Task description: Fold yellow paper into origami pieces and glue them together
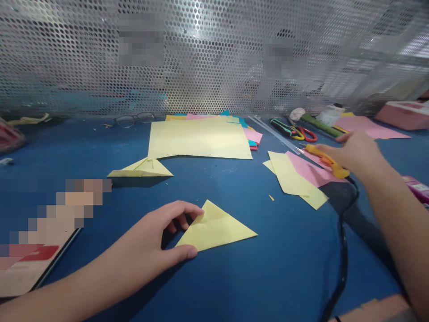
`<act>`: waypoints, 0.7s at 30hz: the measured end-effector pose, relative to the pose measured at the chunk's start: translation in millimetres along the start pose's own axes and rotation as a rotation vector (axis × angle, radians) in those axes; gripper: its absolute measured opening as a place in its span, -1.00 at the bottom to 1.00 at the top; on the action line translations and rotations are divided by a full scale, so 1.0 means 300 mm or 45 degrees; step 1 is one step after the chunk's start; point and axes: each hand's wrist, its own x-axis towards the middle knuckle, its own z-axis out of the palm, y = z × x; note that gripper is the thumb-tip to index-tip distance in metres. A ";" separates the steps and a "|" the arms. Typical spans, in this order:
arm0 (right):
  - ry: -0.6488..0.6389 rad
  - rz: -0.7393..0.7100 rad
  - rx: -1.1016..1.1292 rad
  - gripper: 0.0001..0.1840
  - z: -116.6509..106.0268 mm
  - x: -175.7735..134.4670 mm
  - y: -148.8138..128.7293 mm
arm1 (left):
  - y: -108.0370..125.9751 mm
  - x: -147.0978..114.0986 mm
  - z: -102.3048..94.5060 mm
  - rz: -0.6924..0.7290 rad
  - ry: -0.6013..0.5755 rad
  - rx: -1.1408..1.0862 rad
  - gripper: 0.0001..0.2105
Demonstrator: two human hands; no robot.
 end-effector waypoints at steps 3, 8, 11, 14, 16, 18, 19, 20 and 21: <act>-0.042 -0.333 0.302 -0.53 -0.035 -0.070 -0.125 | -0.006 0.004 0.000 0.001 -0.021 -0.018 -0.59; -0.427 -1.030 0.691 -0.69 -0.030 -0.250 -0.321 | -0.011 0.013 0.003 -0.012 -0.053 -0.052 -0.63; -0.753 -1.334 0.903 -0.59 -0.007 -0.340 -0.377 | -0.009 0.014 0.003 -0.031 -0.074 -0.065 -0.64; -0.889 -1.376 1.037 -0.39 0.014 -0.380 -0.390 | -0.005 0.008 -0.001 -0.057 -0.093 -0.074 -0.62; -0.907 -1.337 1.050 -0.32 0.021 -0.386 -0.390 | -0.002 0.003 -0.003 -0.067 -0.105 -0.080 -0.59; -0.944 -1.333 1.066 -0.38 0.020 -0.387 -0.388 | 0.002 0.002 -0.004 -0.070 -0.110 -0.083 -0.53; -0.962 -1.342 1.074 -0.44 0.018 -0.388 -0.388 | 0.004 0.003 -0.003 -0.068 -0.107 -0.083 -0.50; -0.971 -1.353 1.084 -0.49 0.016 -0.389 -0.388 | 0.006 0.004 -0.003 -0.066 -0.105 -0.080 -0.48; -0.969 -1.367 1.093 -0.52 0.014 -0.391 -0.388 | 0.007 0.006 -0.003 -0.062 -0.100 -0.074 -0.46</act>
